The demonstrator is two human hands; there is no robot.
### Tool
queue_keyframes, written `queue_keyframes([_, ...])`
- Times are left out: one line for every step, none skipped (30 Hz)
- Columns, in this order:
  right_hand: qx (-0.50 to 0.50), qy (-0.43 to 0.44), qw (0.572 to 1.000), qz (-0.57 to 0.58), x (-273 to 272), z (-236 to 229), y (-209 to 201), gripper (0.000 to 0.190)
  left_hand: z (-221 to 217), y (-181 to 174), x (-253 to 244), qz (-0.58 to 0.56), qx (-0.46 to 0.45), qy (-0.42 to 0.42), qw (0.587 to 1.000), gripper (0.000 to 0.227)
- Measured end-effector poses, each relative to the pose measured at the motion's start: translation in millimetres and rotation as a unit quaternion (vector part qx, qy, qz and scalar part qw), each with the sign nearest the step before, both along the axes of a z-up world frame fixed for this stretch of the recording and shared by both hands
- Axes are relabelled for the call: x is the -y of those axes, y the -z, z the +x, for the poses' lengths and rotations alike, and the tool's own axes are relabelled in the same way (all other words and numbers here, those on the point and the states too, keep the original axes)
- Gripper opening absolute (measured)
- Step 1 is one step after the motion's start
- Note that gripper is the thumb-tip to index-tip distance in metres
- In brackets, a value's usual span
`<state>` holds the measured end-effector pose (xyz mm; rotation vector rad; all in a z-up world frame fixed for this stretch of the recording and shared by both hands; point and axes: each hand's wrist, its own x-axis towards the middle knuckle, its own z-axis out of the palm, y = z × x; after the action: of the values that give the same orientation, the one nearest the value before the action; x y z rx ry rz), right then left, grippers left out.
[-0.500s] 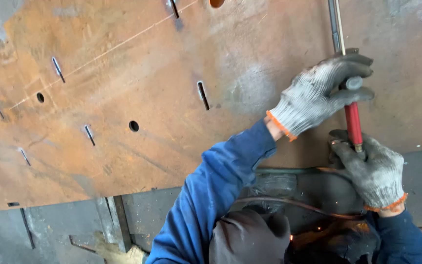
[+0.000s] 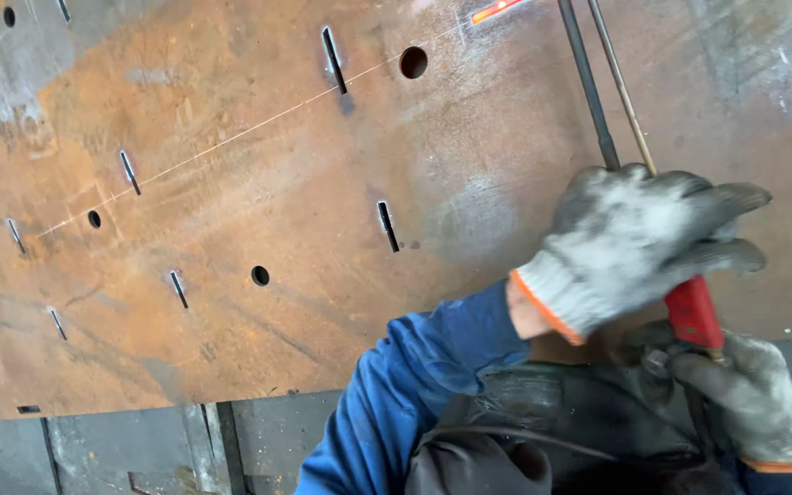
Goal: The person uses a cutting torch to cut rectangular slots into a large, rusty metal sheet. They move the torch along marked lines to create the cuts and occasionally use a hammer to tap the metal near the cut area.
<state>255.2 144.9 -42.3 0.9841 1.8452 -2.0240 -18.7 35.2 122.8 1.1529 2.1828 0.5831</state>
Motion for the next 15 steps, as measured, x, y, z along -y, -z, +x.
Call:
queue_keyframes([0.001, -0.004, 1.000, 0.001, -7, 19, 30, 0.031, 14, 49, -9, 0.001, 0.001, -0.004, 1.000, 0.062])
queue_keyframes([0.003, 0.056, 0.991, -0.123, -15, 38, 59, 0.032, 30, 96, -13, 0.035, -0.044, 0.002, 0.998, 0.049])
queue_keyframes([0.004, 0.115, 0.963, -0.244, -23, 57, 88, 0.039, 48, 139, -15, 0.070, -0.089, 0.008, 0.994, 0.040])
queue_keyframes([0.005, 0.110, 0.964, -0.240, -14, 52, 80, 0.039, 55, 146, -19, 0.073, -0.089, 0.002, 0.993, 0.040])
queue_keyframes([0.017, 0.186, 0.958, -0.216, -5, 47, 73, 0.044, 61, 154, -23, 0.093, -0.160, 0.036, 0.982, 0.040])
queue_keyframes([0.028, 0.264, 0.946, -0.189, 3, 45, 64, 0.050, 69, 161, -28, 0.113, -0.227, 0.070, 0.965, 0.040])
queue_keyframes([0.030, 0.260, 0.948, -0.183, 3, 37, 54, 0.050, 82, 191, -31, 0.117, -0.226, 0.063, 0.965, 0.040])
queue_keyframes([-0.032, 0.238, 0.924, -0.299, 3, 31, 42, 0.052, 97, 220, -37, 0.276, -0.090, 0.008, 0.957, 0.040])
queue_keyframes([-0.097, 0.213, 0.882, -0.408, 3, 25, 30, 0.057, 113, 249, -44, 0.423, 0.050, -0.046, 0.904, 0.040])
queue_keyframes([-0.096, 0.212, 0.886, -0.402, -6, 43, 53, 0.057, 113, 246, -45, 0.429, 0.052, -0.048, 0.900, 0.040])
queue_keyframes([-0.060, 0.231, 0.900, -0.366, -16, 62, 75, 0.056, 113, 243, -47, 0.373, -0.057, 0.028, 0.926, 0.041])
queue_keyframes([-0.023, 0.249, 0.910, -0.330, -26, 84, 97, 0.056, 115, 240, -47, 0.309, -0.163, 0.101, 0.931, 0.042])
queue_keyframes([-0.020, 0.249, 0.913, -0.323, -36, 110, 121, 0.056, 121, 245, -53, 0.315, -0.160, 0.097, 0.931, 0.042])
queue_keyframes([-0.031, 0.269, 0.914, -0.303, -48, 133, 145, 0.046, 125, 250, -59, 0.350, -0.132, 0.050, 0.926, 0.042])
queue_keyframes([-0.042, 0.288, 0.914, -0.282, -60, 158, 169, 0.037, 129, 255, -65, 0.384, -0.104, 0.003, 0.917, 0.042])
